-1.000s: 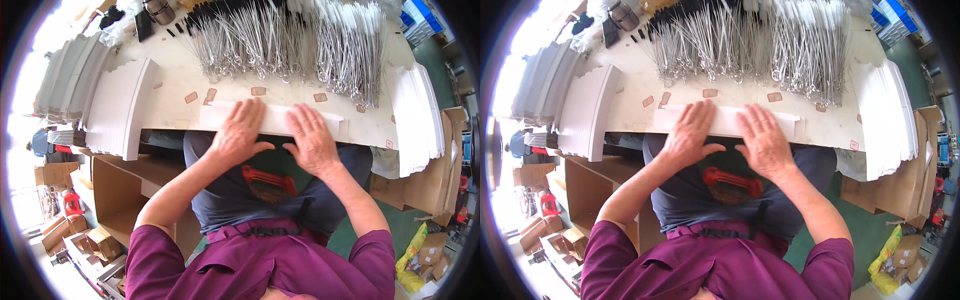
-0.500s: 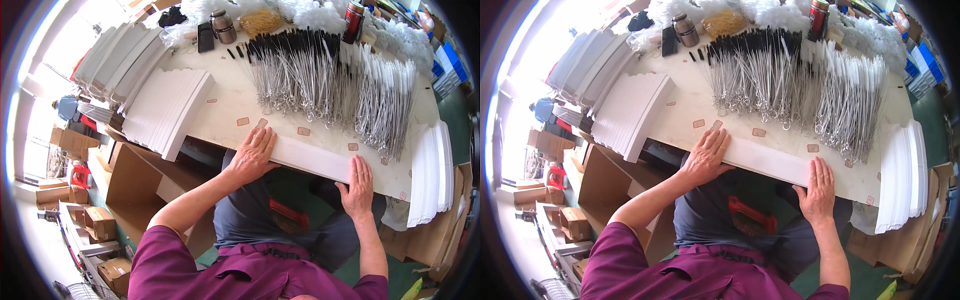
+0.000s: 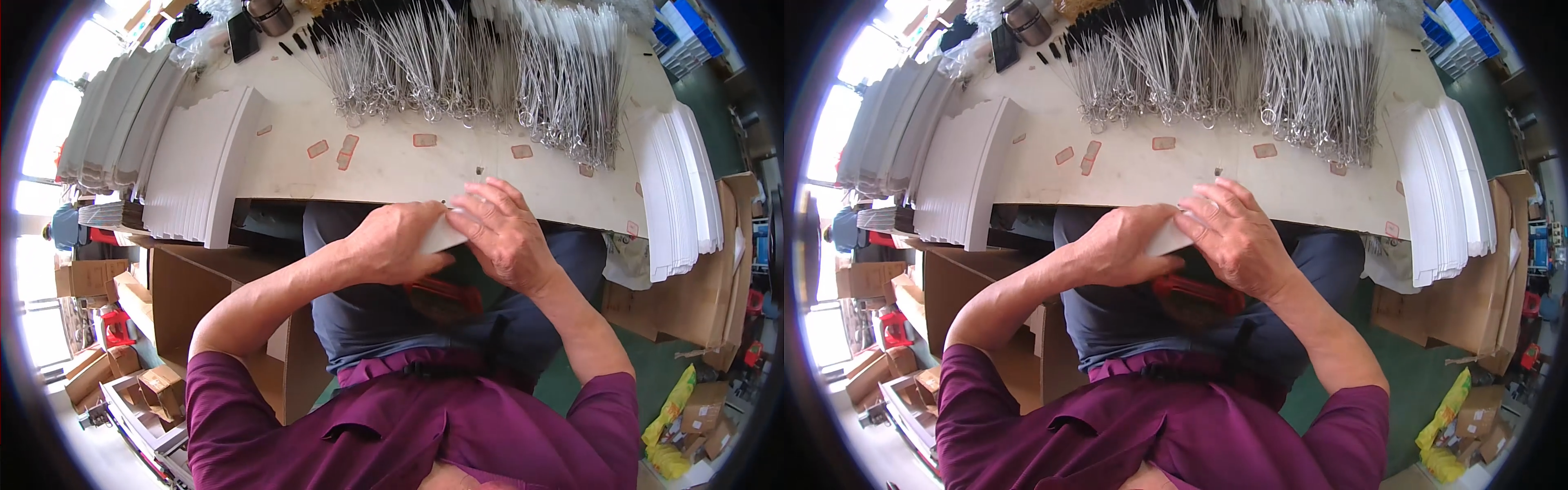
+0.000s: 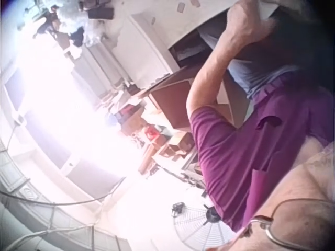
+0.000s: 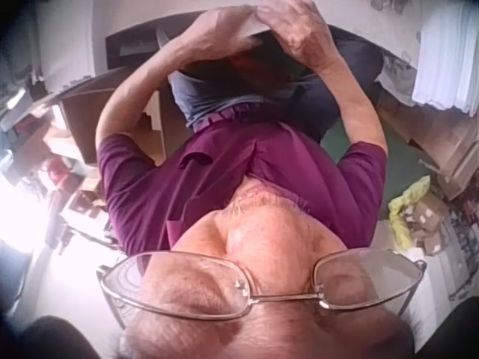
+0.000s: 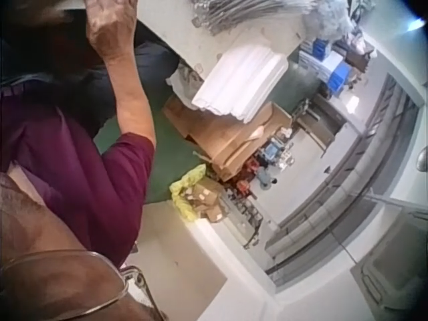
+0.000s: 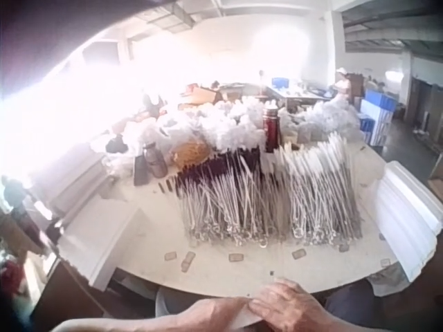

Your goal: The person is assembling white cardboard sleeves and inserting wire brushes into them.

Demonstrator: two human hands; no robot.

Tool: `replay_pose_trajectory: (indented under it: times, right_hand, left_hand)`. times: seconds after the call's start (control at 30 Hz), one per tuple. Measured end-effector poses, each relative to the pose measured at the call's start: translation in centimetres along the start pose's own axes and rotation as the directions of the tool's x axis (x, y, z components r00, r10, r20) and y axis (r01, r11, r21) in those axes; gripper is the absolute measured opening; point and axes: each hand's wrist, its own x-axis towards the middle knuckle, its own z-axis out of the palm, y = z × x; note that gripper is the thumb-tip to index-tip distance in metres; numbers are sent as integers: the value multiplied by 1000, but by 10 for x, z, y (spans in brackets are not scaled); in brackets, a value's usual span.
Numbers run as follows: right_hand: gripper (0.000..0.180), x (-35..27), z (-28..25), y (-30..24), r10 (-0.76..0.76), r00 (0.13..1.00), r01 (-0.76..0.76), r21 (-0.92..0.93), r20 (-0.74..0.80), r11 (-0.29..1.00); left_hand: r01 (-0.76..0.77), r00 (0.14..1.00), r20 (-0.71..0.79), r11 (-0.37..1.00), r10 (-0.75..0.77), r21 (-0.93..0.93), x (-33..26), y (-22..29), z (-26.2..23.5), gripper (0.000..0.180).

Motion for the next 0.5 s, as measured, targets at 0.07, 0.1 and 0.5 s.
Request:
replay_pose_trajectory:
  times: [0.07, 0.1, 0.5]
  right_hand:
    - [38, -4, -2, -7, 110, 986, -107, 30, -127, 994]
    - [40, -7, -2, -11, 221, 944, -211, 70, -245, 975]
    - [31, -36, 44, -52, 702, 710, -505, 660, -49, 556]
  left_hand:
    - [164, 985, -56, 986, -166, -27, -7, -3, 5, 62]
    - [171, 983, -57, 985, -172, -26, -14, -5, 6, 62]
    - [96, 955, -275, 993, -113, -75, -33, 4, 47, 70]
